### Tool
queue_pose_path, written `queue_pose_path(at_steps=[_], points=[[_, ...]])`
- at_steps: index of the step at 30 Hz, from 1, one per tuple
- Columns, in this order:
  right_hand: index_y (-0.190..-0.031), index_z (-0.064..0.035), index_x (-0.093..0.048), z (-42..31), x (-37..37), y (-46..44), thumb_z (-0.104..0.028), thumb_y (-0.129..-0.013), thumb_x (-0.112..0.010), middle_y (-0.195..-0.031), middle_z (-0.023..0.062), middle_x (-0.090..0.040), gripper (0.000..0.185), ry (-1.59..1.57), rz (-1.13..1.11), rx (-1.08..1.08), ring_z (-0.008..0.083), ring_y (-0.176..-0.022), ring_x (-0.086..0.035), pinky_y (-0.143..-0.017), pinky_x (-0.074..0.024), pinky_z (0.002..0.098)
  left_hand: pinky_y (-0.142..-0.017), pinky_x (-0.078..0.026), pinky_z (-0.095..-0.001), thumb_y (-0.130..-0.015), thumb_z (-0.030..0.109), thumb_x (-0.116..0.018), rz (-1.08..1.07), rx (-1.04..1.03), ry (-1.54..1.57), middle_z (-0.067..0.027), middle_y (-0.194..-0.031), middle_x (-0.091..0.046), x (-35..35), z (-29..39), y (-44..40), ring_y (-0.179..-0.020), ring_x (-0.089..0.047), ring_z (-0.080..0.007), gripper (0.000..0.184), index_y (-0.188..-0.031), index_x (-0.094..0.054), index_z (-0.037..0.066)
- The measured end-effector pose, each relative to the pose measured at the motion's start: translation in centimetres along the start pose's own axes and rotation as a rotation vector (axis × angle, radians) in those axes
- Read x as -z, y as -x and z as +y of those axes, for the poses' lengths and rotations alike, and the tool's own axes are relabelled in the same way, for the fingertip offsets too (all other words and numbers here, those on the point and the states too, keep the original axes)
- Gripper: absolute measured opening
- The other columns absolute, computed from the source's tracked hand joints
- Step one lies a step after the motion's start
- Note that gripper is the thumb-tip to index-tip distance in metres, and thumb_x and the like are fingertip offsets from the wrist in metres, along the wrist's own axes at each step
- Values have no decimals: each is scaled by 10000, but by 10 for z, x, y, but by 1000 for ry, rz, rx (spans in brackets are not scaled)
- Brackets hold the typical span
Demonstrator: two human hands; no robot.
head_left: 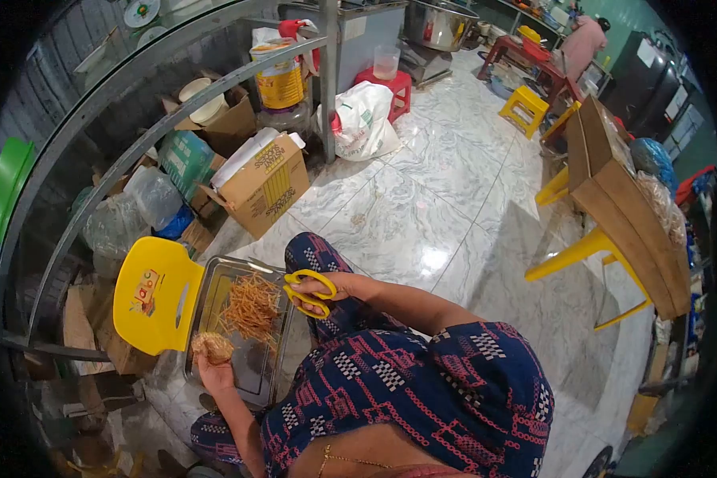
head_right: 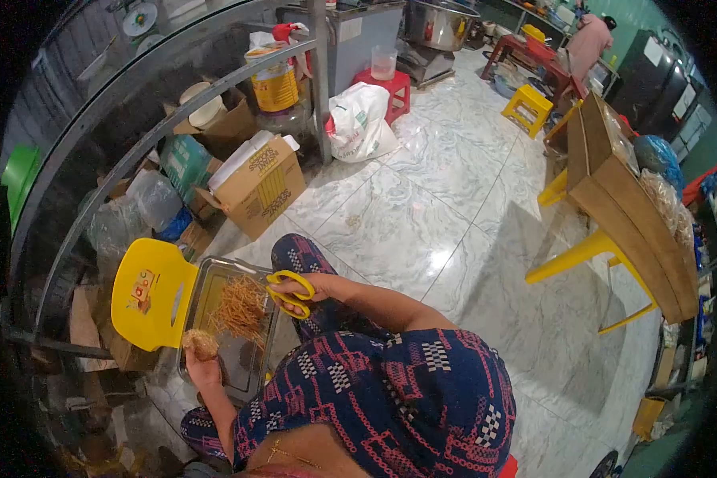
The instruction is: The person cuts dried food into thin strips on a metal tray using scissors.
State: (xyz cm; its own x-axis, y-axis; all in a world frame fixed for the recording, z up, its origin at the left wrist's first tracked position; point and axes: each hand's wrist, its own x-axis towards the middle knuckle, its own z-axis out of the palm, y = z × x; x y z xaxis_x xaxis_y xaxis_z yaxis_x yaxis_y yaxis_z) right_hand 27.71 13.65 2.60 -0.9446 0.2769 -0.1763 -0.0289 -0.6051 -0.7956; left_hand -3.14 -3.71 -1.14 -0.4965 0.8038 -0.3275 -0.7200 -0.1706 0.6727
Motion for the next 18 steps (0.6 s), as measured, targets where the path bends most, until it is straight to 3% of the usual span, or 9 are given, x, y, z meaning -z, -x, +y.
queue_pose_path(at_steps=[2,4,5,6,7,11,15,18], points=[[-759,-24,-490,2,-1,-2,-384,-832,-486,-543,43,-491,367,65,-32,48,112,-412,-485,-367,-397,228,-850,-397,-405,-827,218,-512,-29,16,-24,-78,-1161,-477,-5,0,-1,-1062,-457,-248,362,-1153,-457,72],[-811,-19,-497,10,2,-7,-330,-810,-546,-575,30,-510,315,216,-56,60,104,-463,-512,-414,-417,219,-829,-412,-396,-829,171,-504,-415,109,147,-73,-1128,-500,27,-6,-25,-1030,-483,-232,321,-1134,-463,79],[-811,-19,-497,7,-5,-5,-330,-810,-546,-575,30,-510,315,216,-110,20,104,-463,-512,-414,-417,219,-815,-423,-387,-828,136,-499,-199,40,71,-71,-1094,-519,-10,-1,0,-1000,-502,-223,302,-1121,-466,71],[-847,-24,-505,1,-17,-3,-291,-780,-592,-606,29,-526,288,292,37,-24,105,-493,-529,-430,-422,219,-803,-430,-378,-833,139,-490,-73,-13,29,-75,-1070,-530,-23,-1,4,-978,-515,-221,285,-1107,-473,59],[-884,-29,-513,1,-24,-4,-251,-751,-637,-637,29,-542,287,372,175,-65,107,-522,-546,-447,-428,219,-798,-434,-375,-835,137,-481,-58,-17,-2,-75,-1059,-534,-17,-4,-4,-968,-521,-213,259,-1076,-486,44],[-940,-16,-503,20,-36,-19,-147,-675,-713,-714,26,-536,363,472,178,68,101,-593,-542,-500,-444,241,-772,-458,-373,-799,89,-498,9,-71,34,-79,-999,-562,-30,-9,-4,-916,-549,-213,226,-1013,-520,21],[-987,-6,-489,38,-40,-30,-147,-670,-716,-708,27,-524,414,440,144,20,102,-575,-528,-492,-450,242,-569,-494,-426,-784,142,-551,8,-82,12,-56,-983,-543,-36,-3,-1,-873,-548,-202,335,-1095,-460,57],[-1006,-4,-478,51,-31,-35,-205,-706,-685,-702,34,-513,416,404,123,-29,105,-554,-516,-480,-446,232,-557,-499,-402,-784,151,-560,187,-60,10,-57,-1005,-533,-43,-3,3,-893,-541,-197,331,-1088,-461,65]])
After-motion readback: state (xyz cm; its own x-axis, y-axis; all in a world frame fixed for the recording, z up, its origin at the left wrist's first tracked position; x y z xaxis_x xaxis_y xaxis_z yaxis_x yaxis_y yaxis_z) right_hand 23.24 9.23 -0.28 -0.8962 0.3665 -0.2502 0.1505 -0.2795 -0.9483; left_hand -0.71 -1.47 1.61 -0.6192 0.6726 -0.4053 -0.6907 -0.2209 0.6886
